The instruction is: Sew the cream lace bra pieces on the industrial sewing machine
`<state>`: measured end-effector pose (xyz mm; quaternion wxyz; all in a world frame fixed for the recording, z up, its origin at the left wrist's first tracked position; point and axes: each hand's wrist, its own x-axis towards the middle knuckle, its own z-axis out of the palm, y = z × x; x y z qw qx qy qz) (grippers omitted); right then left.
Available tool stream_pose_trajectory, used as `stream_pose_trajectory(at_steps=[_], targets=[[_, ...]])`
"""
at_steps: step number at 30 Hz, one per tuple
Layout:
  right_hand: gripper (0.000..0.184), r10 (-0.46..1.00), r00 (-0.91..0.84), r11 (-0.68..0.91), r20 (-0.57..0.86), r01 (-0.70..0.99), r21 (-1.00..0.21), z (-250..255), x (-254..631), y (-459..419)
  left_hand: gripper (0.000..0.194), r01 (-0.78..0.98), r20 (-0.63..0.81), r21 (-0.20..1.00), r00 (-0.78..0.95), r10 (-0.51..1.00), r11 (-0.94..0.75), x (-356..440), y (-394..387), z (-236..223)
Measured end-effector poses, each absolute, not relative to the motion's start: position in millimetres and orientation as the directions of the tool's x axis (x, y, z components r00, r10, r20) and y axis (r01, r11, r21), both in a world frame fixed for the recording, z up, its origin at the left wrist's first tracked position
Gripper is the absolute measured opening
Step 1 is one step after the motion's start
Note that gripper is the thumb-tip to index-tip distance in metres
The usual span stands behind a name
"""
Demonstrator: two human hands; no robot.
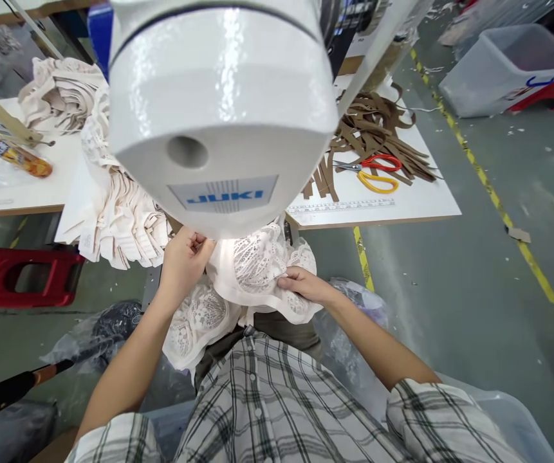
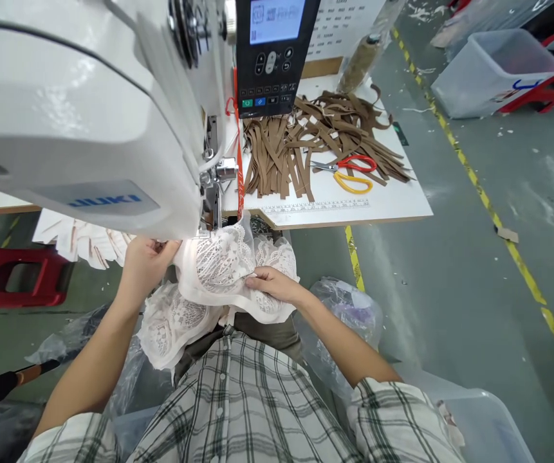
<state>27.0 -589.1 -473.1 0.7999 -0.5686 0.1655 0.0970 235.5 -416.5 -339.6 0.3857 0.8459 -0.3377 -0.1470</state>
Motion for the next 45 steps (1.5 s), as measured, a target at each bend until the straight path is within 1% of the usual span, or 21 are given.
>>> stream_pose_trajectory(at_steps=[3, 7, 9, 11, 13, 15, 16, 18, 19, 20, 21, 23, 24, 26, 29, 32, 34, 37, 39, 42, 45], targets=[[0.050, -0.126, 0.904, 0.385, -0.408, -0.335, -0.860, -471, 19, -586, 0.011, -0.467, 0.021, 0.745, 0.730, -0.683, -0.477, 235, -413, -344], [0.050, -0.219, 0.886, 0.422, -0.409, -0.292, -0.858, -464, 11, -587, 0.016, -0.508, 0.105, 0.727, 0.746, -0.658, -0.461, 232, -403, -348], [0.048, -0.206, 0.898, 0.412, -0.388, -0.280, -0.867, -459, 7, -592, 0.016, -0.549, 0.177, 0.693, 0.758, -0.628, -0.468, 226, -398, -347], [0.048, -0.161, 0.932, 0.356, -0.325, -0.253, -0.900, -450, 5, -598, 0.014, -0.645, 0.307, 0.631, 0.718, -0.625, -0.431, 214, -394, -344], [0.049, -0.126, 0.969, 0.240, -0.211, -0.176, -0.955, -437, 5, -604, 0.016, -0.781, 0.457, 0.545, 0.581, -0.674, -0.304, 195, -394, -338], [0.049, -0.061, 0.997, 0.086, -0.051, -0.045, -0.995, -416, 7, -605, 0.026, -0.884, 0.564, 0.464, 0.347, -0.749, -0.060, 173, -399, -330], [0.047, -0.005, 1.000, 0.005, 0.024, 0.024, -1.000, -404, 8, -604, 0.032, -0.905, 0.590, 0.418, 0.203, -0.782, 0.081, 161, -402, -325], [0.039, 0.161, 0.979, -0.133, 0.123, 0.145, -0.980, -376, 10, -596, 0.046, -0.898, 0.546, 0.337, -0.057, -0.836, 0.282, 144, -408, -315], [0.034, 0.246, 0.958, -0.178, 0.147, 0.194, -0.965, -363, 11, -591, 0.053, -0.889, 0.469, 0.328, -0.140, -0.872, 0.319, 139, -410, -310], [0.031, 0.320, 0.935, -0.211, 0.155, 0.229, -0.950, -352, 13, -586, 0.059, -0.884, 0.359, 0.353, -0.175, -0.917, 0.307, 137, -412, -307], [0.029, 0.370, 0.918, -0.244, 0.144, 0.246, -0.938, -343, 15, -582, 0.059, -0.884, 0.222, 0.401, -0.159, -0.962, 0.239, 139, -413, -304], [0.030, 0.378, 0.922, -0.326, 0.084, 0.217, -0.920, -332, 20, -580, 0.040, -0.869, -0.041, 0.495, -0.041, -0.998, 0.015, 152, -410, -302], [0.031, 0.328, 0.943, -0.385, 0.048, 0.180, -0.905, -330, 24, -582, 0.034, -0.847, -0.131, 0.522, 0.034, -0.991, -0.098, 161, -408, -302], [0.028, 0.192, 0.981, -0.490, 0.028, 0.121, -0.863, -333, 35, -589, 0.042, -0.765, -0.204, 0.573, 0.216, -0.955, -0.295, 183, -403, -305], [0.023, 0.056, 0.993, -0.559, 0.099, 0.114, -0.821, -345, 58, -602, 0.037, -0.565, -0.221, 0.673, 0.462, -0.859, -0.478, 212, -402, -310], [0.025, -0.079, 0.994, -0.579, 0.074, 0.015, -0.815, -353, 78, -609, 0.042, -0.477, -0.202, 0.682, 0.605, -0.770, -0.554, 229, -409, -316], [0.029, -0.147, 0.989, -0.541, -0.003, -0.082, -0.837, -354, 88, -611, 0.047, -0.459, -0.168, 0.697, 0.642, -0.748, -0.551, 235, -415, -320], [0.029, -0.184, 0.978, -0.453, -0.096, -0.171, -0.875, -350, 95, -612, 0.052, -0.434, -0.137, 0.730, 0.663, -0.736, -0.528, 242, -420, -327], [0.028, -0.207, 0.972, -0.416, -0.108, -0.187, -0.890, -348, 98, -614, 0.046, -0.449, -0.087, 0.743, 0.672, -0.736, -0.497, 246, -421, -330], [0.029, -0.218, 0.971, -0.388, -0.096, -0.177, -0.905, -348, 101, -617, 0.030, -0.505, 0.011, 0.749, 0.656, -0.755, -0.428, 251, -423, -332], [0.029, -0.223, 0.972, -0.392, -0.078, -0.163, -0.905, -350, 103, -619, 0.024, -0.551, 0.065, 0.733, 0.640, -0.766, -0.399, 254, -425, -333]])
